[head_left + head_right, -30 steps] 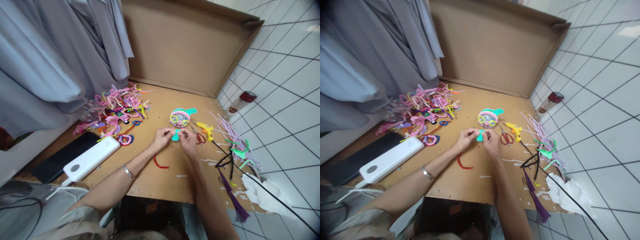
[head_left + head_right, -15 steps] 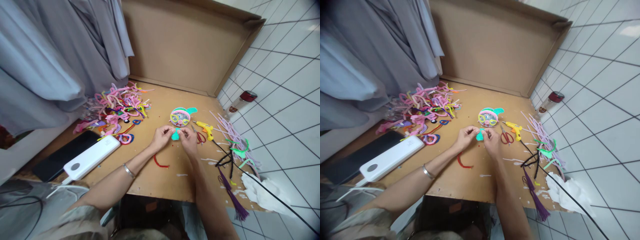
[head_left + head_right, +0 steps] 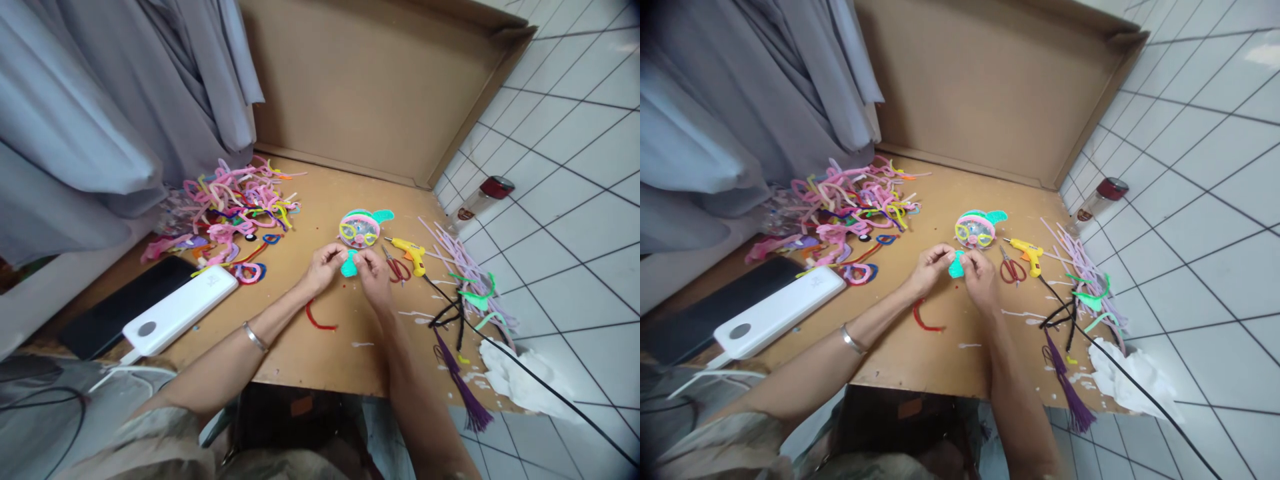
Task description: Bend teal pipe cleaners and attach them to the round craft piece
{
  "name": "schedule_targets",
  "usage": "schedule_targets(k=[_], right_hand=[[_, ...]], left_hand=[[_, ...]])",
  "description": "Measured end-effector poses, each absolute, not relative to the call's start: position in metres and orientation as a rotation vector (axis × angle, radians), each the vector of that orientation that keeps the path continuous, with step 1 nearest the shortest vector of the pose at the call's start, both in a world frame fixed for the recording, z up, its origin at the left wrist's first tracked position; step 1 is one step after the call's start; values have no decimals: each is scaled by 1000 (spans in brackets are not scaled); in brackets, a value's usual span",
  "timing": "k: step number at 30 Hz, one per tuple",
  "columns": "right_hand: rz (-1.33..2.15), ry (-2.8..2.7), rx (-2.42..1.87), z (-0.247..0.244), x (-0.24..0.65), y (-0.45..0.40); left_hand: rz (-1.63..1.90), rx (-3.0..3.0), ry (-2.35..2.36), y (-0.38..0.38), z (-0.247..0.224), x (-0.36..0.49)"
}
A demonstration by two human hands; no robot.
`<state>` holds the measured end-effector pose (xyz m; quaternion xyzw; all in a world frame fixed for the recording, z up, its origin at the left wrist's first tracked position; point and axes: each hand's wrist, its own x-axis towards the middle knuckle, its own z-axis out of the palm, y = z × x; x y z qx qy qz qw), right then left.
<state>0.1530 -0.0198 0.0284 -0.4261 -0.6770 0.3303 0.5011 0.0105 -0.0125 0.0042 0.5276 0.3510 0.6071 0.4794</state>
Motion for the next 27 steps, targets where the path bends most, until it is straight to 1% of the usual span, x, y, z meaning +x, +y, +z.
schedule_targets(k=[8, 14, 23, 27], right_hand=[[923, -1481, -991, 18, 153, -12], [901, -1423, -977, 21, 151, -13], [806, -1516, -1073, 27, 145, -25], [819, -1524, -1065, 25, 142, -25]], left_hand=[[1499, 1413, 916, -13, 6, 12], [1502, 1148, 873, -9, 5, 10], [1477, 1234, 875, -14, 5, 16], [1478, 1247, 898, -13, 3, 16]])
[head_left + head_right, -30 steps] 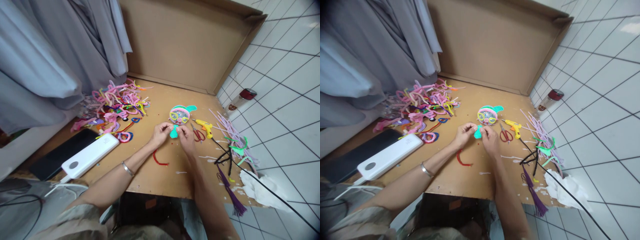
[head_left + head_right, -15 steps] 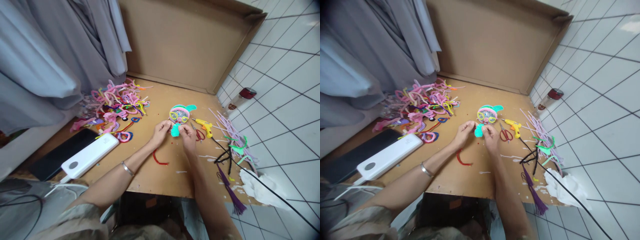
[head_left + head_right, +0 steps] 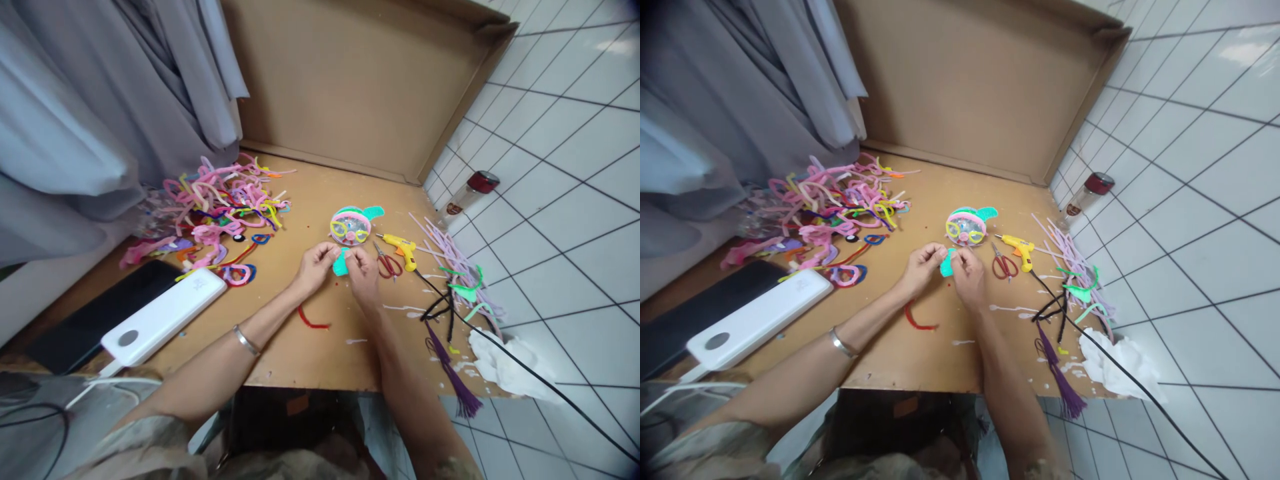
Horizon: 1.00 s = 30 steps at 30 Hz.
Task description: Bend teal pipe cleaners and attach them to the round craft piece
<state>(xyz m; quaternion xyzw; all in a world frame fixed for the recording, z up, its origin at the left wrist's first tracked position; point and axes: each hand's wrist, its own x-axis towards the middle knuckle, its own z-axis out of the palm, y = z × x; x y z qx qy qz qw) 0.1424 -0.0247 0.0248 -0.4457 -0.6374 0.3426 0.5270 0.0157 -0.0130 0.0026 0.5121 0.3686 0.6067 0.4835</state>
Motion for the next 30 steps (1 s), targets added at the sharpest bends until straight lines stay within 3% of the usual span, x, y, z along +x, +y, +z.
schedule_targets(k=[30], right_hand=[[996, -1193, -975, 23, 148, -10]], left_hand=[[1468, 1157, 790, -14, 5, 19]])
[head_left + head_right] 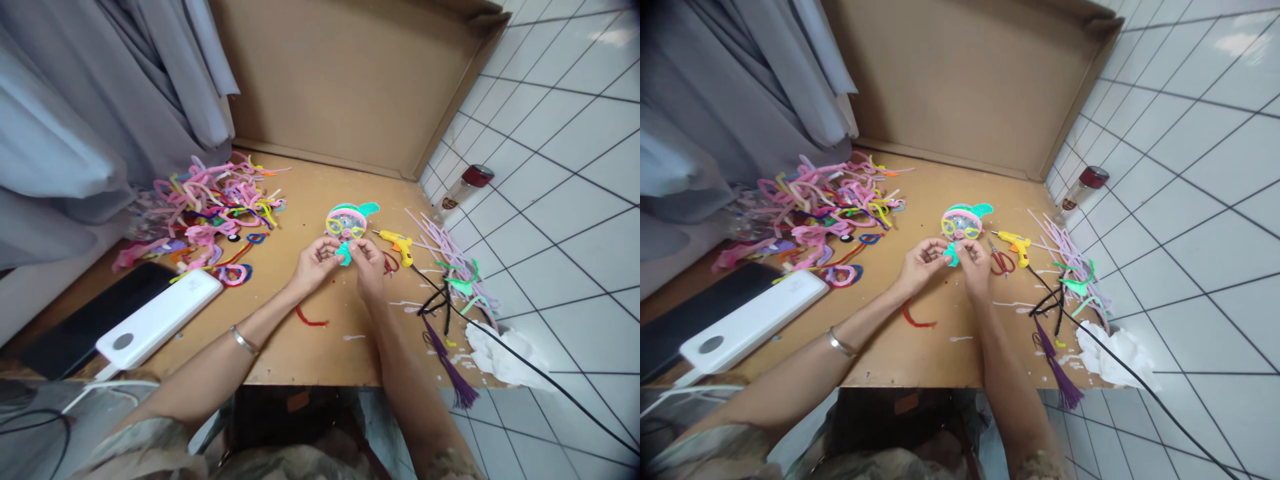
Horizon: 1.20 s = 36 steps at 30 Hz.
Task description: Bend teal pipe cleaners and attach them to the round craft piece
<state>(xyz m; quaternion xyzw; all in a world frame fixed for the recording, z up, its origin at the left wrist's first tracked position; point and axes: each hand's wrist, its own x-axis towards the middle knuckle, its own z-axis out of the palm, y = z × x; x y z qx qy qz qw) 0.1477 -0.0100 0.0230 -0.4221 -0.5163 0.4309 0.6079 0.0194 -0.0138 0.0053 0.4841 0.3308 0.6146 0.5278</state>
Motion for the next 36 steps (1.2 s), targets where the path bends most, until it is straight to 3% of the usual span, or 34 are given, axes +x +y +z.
schedule_targets(k=[36], right_hand=[[1112, -1178, -971, 27, 154, -10]], left_hand=[[1301, 1028, 811, -14, 11, 15]])
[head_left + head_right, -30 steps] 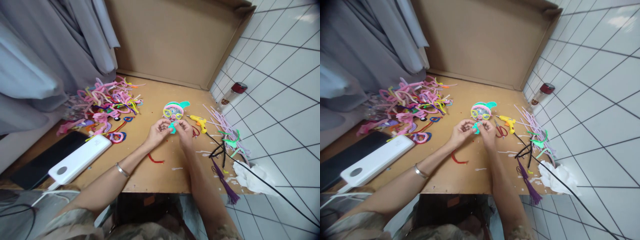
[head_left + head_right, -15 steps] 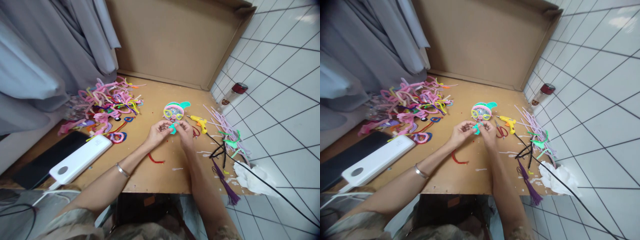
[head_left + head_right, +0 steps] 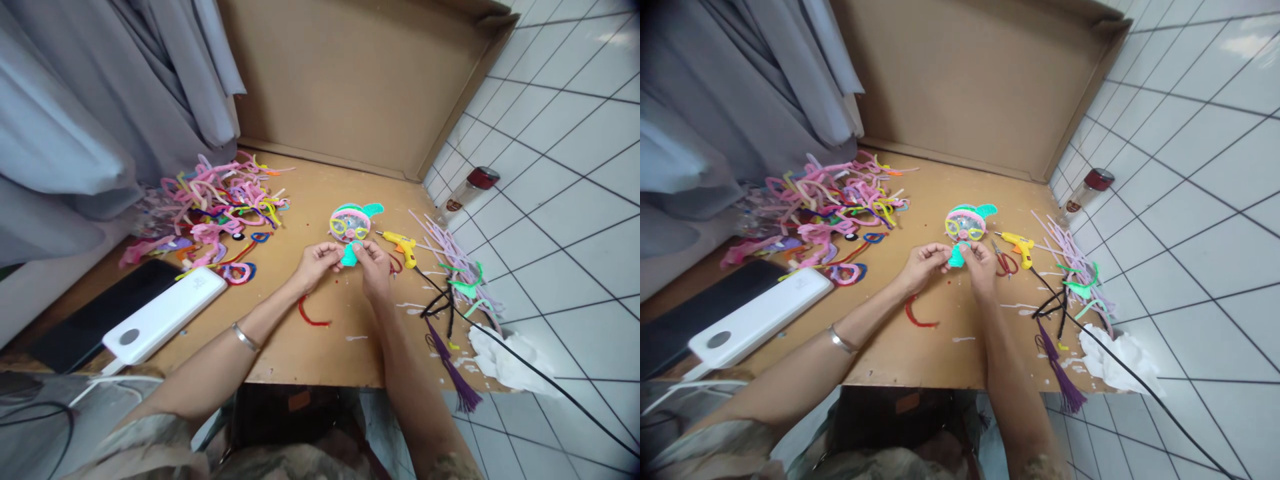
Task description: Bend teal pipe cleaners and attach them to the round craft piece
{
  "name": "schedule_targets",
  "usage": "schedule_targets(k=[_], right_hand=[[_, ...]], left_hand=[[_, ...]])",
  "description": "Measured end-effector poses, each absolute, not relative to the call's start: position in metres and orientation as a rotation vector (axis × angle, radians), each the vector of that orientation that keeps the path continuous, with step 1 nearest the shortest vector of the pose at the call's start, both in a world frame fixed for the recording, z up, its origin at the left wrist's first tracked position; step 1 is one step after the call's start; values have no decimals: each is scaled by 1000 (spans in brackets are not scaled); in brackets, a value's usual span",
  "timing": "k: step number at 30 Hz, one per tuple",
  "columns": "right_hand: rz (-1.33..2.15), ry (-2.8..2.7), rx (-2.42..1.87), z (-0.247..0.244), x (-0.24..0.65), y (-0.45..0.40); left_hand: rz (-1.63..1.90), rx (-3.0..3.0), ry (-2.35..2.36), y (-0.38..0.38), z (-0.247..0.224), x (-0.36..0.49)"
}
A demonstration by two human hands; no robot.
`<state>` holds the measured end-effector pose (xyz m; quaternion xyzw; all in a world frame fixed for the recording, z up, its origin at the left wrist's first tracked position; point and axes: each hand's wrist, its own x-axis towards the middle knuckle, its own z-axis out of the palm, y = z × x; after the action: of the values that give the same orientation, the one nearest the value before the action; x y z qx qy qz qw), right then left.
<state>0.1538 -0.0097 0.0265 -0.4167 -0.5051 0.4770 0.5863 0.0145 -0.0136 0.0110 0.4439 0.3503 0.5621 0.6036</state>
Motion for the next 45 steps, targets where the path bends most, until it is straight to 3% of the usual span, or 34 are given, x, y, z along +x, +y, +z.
schedule_targets(k=[7, 23, 45], right_hand=[[1175, -1151, -1053, 24, 143, -15], [1253, -1109, -1006, 21, 147, -10], [1315, -1152, -955, 26, 143, -16]], left_hand=[[1484, 935, 910, -12, 10, 17], [1340, 1393, 831, -23, 13, 16], [1429, 1316, 868, -24, 8, 22]])
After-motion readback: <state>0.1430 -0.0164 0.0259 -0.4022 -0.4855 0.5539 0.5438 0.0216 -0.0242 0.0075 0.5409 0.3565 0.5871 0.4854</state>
